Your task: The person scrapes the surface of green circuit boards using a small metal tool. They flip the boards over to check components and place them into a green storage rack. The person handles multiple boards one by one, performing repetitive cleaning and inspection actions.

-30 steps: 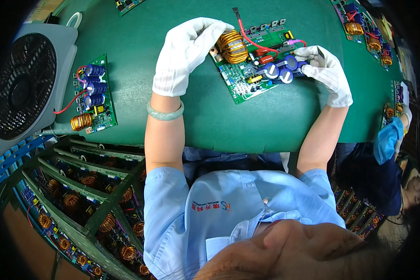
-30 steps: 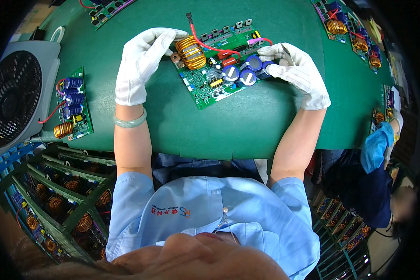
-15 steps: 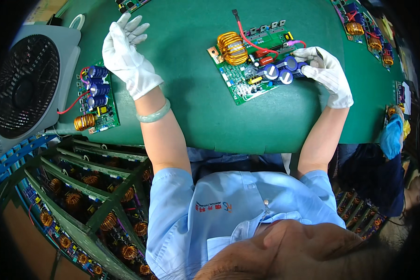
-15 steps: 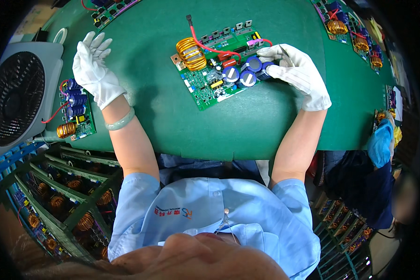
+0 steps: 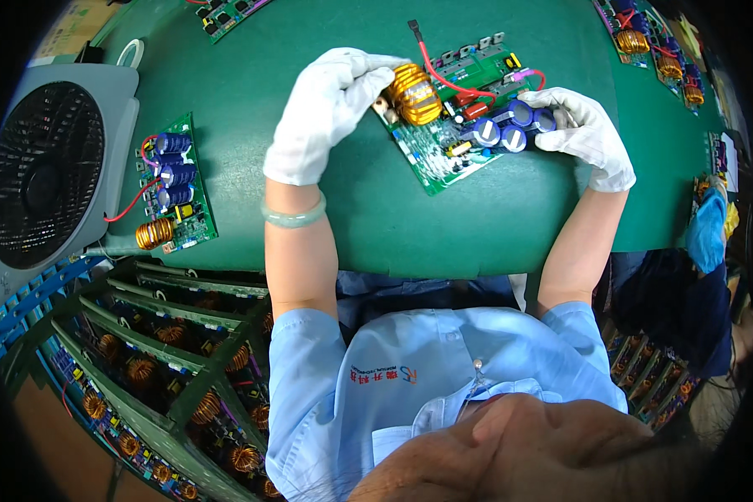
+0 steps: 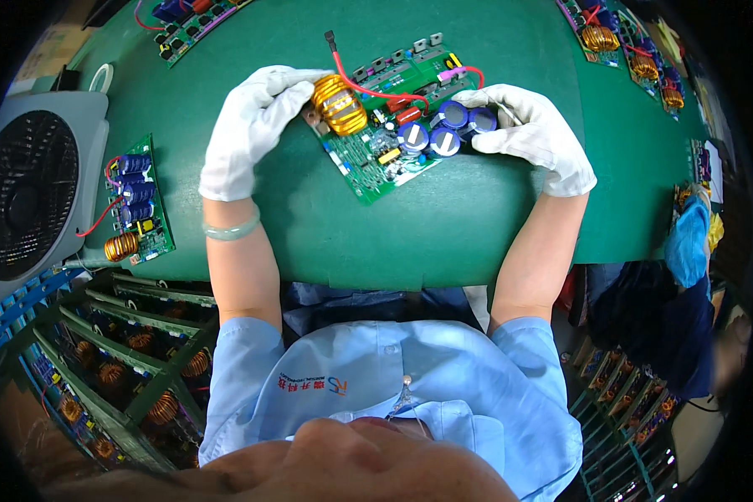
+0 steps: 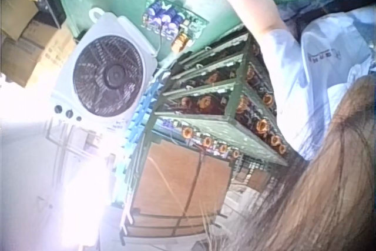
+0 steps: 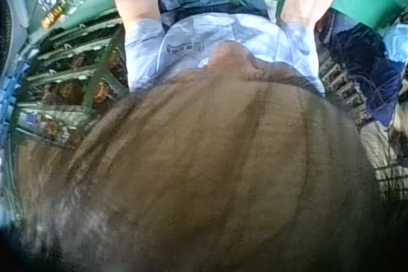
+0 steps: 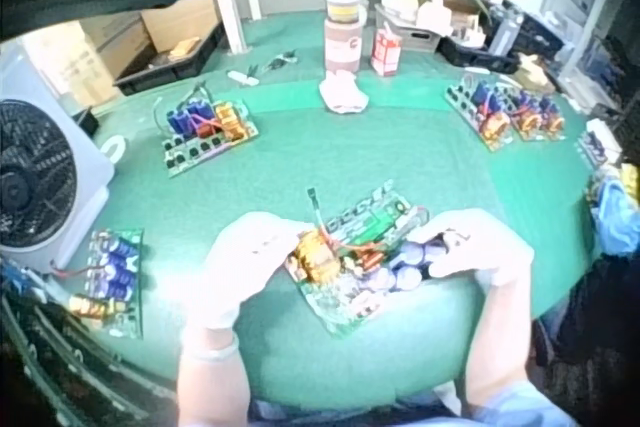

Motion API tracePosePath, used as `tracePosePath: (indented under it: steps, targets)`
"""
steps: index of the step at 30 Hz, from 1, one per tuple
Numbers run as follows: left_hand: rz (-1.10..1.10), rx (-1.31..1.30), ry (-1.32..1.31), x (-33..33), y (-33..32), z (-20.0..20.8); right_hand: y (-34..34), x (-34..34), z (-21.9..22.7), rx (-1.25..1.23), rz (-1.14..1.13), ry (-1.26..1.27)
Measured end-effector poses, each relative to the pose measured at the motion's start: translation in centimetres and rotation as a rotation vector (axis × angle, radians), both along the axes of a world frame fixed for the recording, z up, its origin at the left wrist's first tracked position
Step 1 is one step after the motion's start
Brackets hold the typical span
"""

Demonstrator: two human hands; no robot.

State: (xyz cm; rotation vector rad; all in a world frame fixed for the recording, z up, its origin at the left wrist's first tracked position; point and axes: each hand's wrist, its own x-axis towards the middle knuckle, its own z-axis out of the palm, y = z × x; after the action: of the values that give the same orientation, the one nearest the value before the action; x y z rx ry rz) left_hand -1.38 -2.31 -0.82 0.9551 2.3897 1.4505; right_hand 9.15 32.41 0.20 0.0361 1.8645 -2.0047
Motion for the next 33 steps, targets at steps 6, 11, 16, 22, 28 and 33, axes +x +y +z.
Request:
tracePosePath:
  steps: [6, 11, 16, 22, 28, 33]
  targets:
    - [-0.442, 0.188, -0.34, 0.3, -0.7, -0.2, -0.1, -0.2, -0.2, 0.047, -0.059, 0.139]
    - [-0.534, 0.122, -0.481, 0.9, -0.8, -0.7, -0.5, -0.2, -0.2, 0.068, -0.068, 0.129]
    - [-0.553, 0.11, -0.389, 0.8, -0.7, -0.6, -0.5, -0.3, -0.2, 0.097, -0.088, 0.096]
    - [-0.587, 0.152, -0.526, 0.7, -0.9, -0.4, -0.8, -0.2, 0.1, 0.075, -0.093, 0.115]
    - [-0.607, 0.365, -0.656, 1.1, -0.8, -2.1, -0.7, -0.4, 0.3, 0.053, -0.034, 0.151]
    - [-0.582, 0.199, -0.591, 1.3, -0.6, -0.6, -0.1, -0.5, 0.1, 0.066, 0.033, 0.175]
